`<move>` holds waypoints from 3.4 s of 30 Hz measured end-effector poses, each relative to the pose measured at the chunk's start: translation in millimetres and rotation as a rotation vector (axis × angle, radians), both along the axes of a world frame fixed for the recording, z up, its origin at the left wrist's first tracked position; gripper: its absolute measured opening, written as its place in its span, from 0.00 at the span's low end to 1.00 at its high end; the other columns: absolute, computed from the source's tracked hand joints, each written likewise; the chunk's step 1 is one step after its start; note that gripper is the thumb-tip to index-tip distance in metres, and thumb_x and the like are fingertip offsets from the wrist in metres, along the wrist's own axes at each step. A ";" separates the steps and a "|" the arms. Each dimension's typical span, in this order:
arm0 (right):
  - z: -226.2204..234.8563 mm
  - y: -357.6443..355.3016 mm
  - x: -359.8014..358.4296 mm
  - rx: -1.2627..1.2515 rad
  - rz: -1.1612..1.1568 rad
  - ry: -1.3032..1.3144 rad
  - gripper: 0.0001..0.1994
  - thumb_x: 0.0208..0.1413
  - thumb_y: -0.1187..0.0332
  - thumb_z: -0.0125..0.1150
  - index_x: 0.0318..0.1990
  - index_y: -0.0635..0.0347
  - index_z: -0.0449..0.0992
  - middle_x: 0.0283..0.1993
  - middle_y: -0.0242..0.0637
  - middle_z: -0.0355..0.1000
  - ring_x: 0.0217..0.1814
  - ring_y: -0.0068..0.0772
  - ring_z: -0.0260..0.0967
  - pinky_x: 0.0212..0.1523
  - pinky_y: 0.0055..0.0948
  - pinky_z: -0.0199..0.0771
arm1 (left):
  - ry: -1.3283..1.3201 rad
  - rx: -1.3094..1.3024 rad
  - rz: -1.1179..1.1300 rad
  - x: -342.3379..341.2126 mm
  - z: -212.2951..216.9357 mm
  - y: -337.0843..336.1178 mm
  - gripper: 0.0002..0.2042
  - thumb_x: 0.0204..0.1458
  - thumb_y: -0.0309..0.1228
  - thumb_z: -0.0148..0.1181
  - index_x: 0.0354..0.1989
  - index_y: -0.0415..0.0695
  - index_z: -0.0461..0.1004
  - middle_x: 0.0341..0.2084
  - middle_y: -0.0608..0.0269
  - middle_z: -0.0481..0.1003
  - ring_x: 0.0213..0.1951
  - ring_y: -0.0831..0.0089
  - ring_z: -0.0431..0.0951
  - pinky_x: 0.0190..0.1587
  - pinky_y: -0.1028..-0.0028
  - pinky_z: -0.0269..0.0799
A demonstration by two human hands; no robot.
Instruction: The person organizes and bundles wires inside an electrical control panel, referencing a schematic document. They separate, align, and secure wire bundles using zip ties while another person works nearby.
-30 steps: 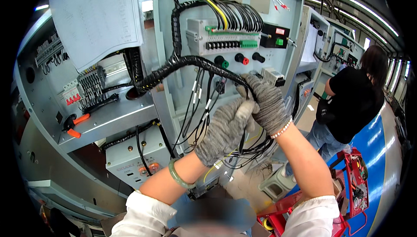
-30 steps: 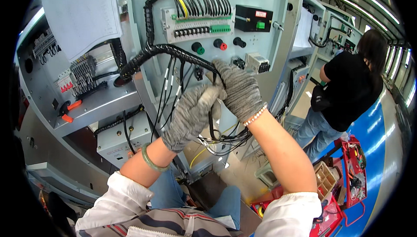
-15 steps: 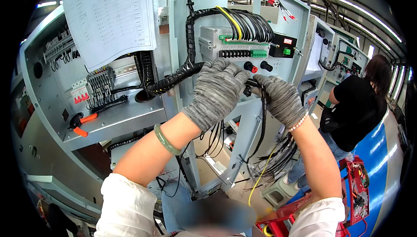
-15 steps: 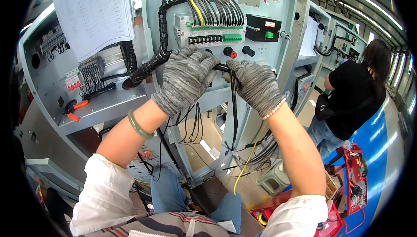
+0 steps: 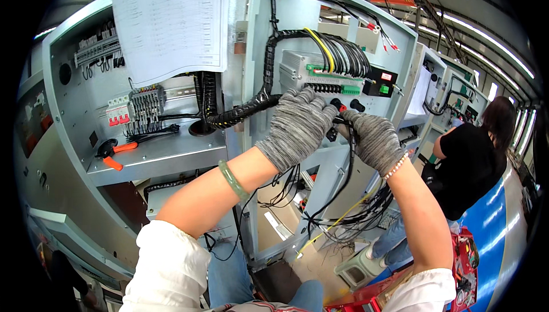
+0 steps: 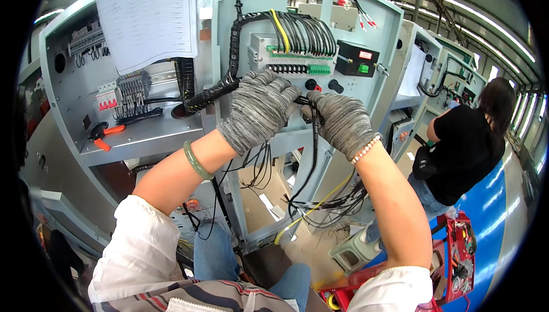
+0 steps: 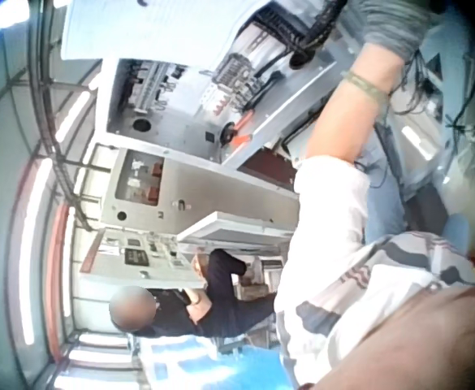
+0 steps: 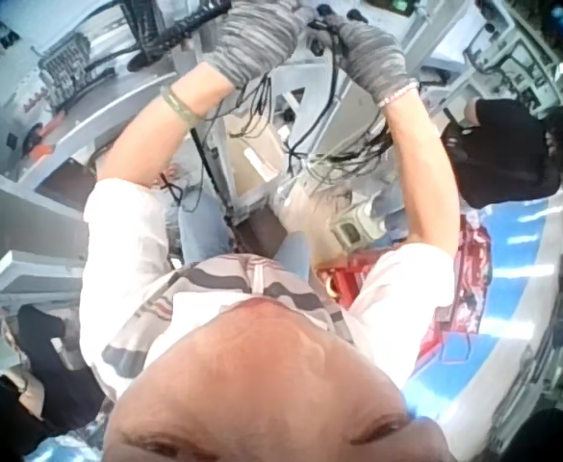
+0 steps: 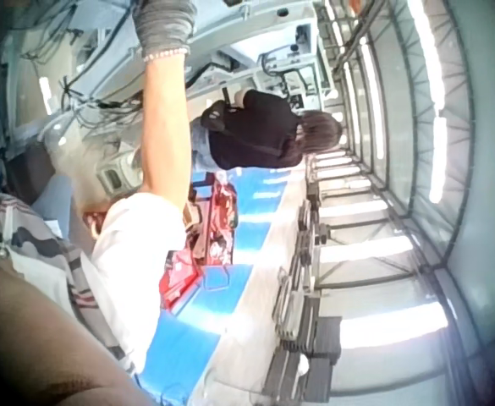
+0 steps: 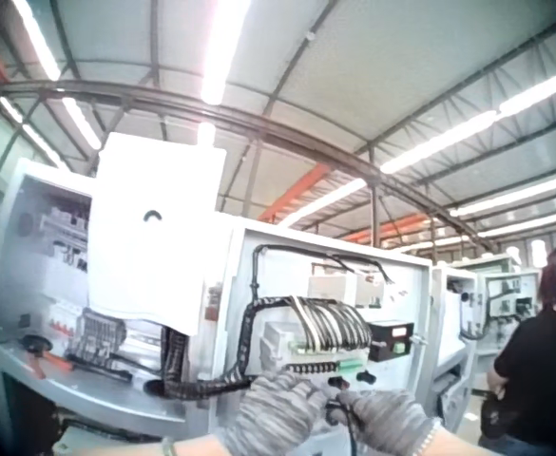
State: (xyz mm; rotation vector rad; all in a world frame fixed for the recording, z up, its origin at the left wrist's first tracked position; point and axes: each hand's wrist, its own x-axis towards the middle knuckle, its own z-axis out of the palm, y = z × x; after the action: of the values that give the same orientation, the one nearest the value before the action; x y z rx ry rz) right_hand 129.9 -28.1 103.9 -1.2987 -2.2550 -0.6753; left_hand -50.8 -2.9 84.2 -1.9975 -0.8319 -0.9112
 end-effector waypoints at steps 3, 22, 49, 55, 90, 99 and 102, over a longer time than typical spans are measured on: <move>4.9 -4.9 -9.1 -0.035 -0.029 0.024 0.11 0.55 0.59 0.50 0.37 0.55 0.70 0.28 0.45 0.71 0.33 0.48 0.70 0.33 0.42 0.68 | -0.017 0.017 -0.026 -4.6 3.5 -4.8 0.12 0.39 0.34 0.54 0.35 0.49 0.74 0.29 0.63 0.72 0.40 0.64 0.70 0.46 0.62 0.63; -34.1 1.5 -10.1 0.117 0.174 0.288 0.11 0.50 0.70 0.55 0.42 0.59 0.72 0.30 0.49 0.69 0.35 0.54 0.67 0.36 0.42 0.66 | 0.018 -0.263 -0.440 -34.0 -83.2 -93.8 0.19 0.49 0.38 0.53 0.50 0.49 0.67 0.52 0.63 0.64 0.51 0.65 0.64 0.51 0.62 0.60; -55.7 -57.1 -12.9 -0.023 -0.010 0.087 0.32 0.36 0.72 0.62 0.55 0.62 0.60 0.49 0.48 0.63 0.52 0.52 0.61 0.54 0.41 0.61 | -0.792 -0.910 -0.392 -217.8 -118.8 -140.1 0.17 0.47 0.33 0.61 0.45 0.42 0.71 0.36 0.57 0.73 0.36 0.67 0.75 0.41 0.70 0.70; -4.0 -92.6 -46.2 0.336 0.288 0.065 0.17 0.38 0.72 0.61 0.41 0.58 0.72 0.39 0.40 0.68 0.40 0.44 0.66 0.43 0.39 0.66 | -1.031 -0.372 -0.322 -259.8 -43.2 -94.2 0.25 0.47 0.32 0.60 0.54 0.38 0.62 0.45 0.57 0.68 0.45 0.71 0.68 0.49 0.73 0.64; 42.9 -22.7 -158.9 -0.300 0.791 0.854 0.15 0.56 0.59 0.50 0.33 0.63 0.71 0.22 0.36 0.69 0.27 0.24 0.71 0.30 0.26 0.74 | -1.162 -0.286 -0.467 -311.2 -19.1 -90.9 0.18 0.53 0.31 0.52 0.49 0.33 0.67 0.43 0.53 0.71 0.44 0.72 0.71 0.49 0.75 0.66; -209.0 -100.1 -87.1 -1.533 0.550 2.147 0.09 0.49 0.72 0.54 0.37 0.64 0.68 0.31 0.37 0.69 0.32 0.32 0.71 0.25 0.32 0.73 | -1.280 -0.834 -0.293 -281.2 -157.9 -170.9 0.23 0.49 0.39 0.58 0.50 0.36 0.68 0.43 0.60 0.72 0.44 0.72 0.70 0.49 0.71 0.64; -229.8 -99.9 -77.2 -1.666 0.483 2.117 0.09 0.48 0.70 0.56 0.36 0.63 0.69 0.28 0.36 0.67 0.26 0.26 0.66 0.19 0.25 0.66 | -1.404 -1.012 -0.327 -251.3 -193.1 -180.6 0.19 0.48 0.37 0.61 0.45 0.38 0.71 0.38 0.62 0.75 0.39 0.74 0.71 0.44 0.72 0.67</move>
State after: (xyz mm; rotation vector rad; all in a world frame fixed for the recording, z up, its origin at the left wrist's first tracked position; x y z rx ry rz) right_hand 52.7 -128.0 -125.9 -0.6814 -0.5536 2.0840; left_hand -302.1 -183.5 -108.9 -2.0569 -2.0321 -2.5645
